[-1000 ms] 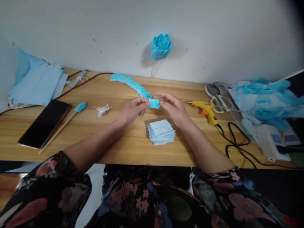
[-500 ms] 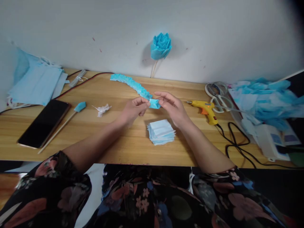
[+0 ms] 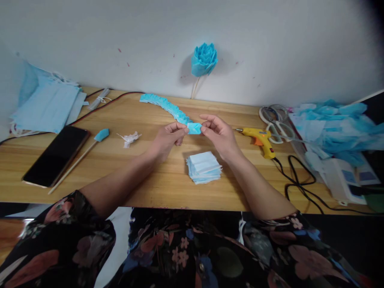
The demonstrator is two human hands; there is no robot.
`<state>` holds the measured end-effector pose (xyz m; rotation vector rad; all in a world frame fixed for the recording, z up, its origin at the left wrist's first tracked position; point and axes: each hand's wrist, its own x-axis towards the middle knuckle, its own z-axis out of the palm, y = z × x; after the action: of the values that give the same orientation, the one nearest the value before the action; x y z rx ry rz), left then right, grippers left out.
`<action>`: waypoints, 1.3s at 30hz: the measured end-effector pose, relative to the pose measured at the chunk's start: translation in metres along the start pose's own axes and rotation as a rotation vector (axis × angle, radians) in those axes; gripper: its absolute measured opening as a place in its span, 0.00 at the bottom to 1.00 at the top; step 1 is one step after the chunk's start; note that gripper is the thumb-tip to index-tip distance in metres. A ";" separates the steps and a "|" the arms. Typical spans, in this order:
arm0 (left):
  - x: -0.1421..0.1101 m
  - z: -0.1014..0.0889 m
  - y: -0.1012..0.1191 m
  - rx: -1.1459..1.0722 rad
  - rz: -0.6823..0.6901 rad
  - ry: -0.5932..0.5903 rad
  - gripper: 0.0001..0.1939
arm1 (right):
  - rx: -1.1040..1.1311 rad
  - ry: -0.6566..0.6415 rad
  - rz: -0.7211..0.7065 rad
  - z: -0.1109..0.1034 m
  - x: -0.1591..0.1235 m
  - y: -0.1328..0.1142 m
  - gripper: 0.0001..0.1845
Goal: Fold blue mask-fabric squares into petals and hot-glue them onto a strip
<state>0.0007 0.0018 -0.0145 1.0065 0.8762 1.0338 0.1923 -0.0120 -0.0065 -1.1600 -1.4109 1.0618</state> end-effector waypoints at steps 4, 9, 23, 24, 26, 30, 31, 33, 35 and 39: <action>0.001 -0.003 0.004 0.022 0.008 0.001 0.10 | -0.008 0.107 0.009 -0.006 0.005 0.000 0.20; 0.005 -0.007 0.013 0.039 0.017 0.106 0.10 | 0.046 0.188 0.036 -0.028 0.017 0.004 0.17; 0.006 -0.011 0.012 0.063 0.029 0.111 0.06 | -0.017 -0.023 0.178 -0.027 0.016 0.019 0.18; 0.006 -0.011 0.012 0.069 0.031 0.109 0.06 | -0.053 -0.032 0.163 -0.027 0.016 0.021 0.17; 0.006 -0.011 0.012 0.076 0.044 0.100 0.06 | -0.153 -0.048 0.122 -0.025 0.015 0.025 0.13; 0.006 -0.011 0.011 0.097 0.053 0.091 0.07 | -0.404 0.015 -0.048 -0.022 0.015 0.020 0.09; 0.006 -0.011 0.011 0.100 0.052 0.094 0.07 | -0.449 0.051 -0.098 -0.024 0.016 0.015 0.09; 0.006 -0.012 0.011 0.100 0.052 0.098 0.08 | -0.510 0.138 -0.173 -0.038 0.018 -0.001 0.10; 0.007 -0.013 0.010 0.095 0.055 0.098 0.08 | -0.558 0.246 -0.197 -0.062 0.016 -0.022 0.12; 0.007 -0.015 0.008 0.088 0.086 0.069 0.09 | -0.742 0.384 -0.149 -0.127 -0.008 -0.053 0.13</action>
<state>-0.0128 0.0132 -0.0123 1.0957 0.9482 1.1159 0.3122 -0.0237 0.0610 -1.6371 -1.5820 0.1630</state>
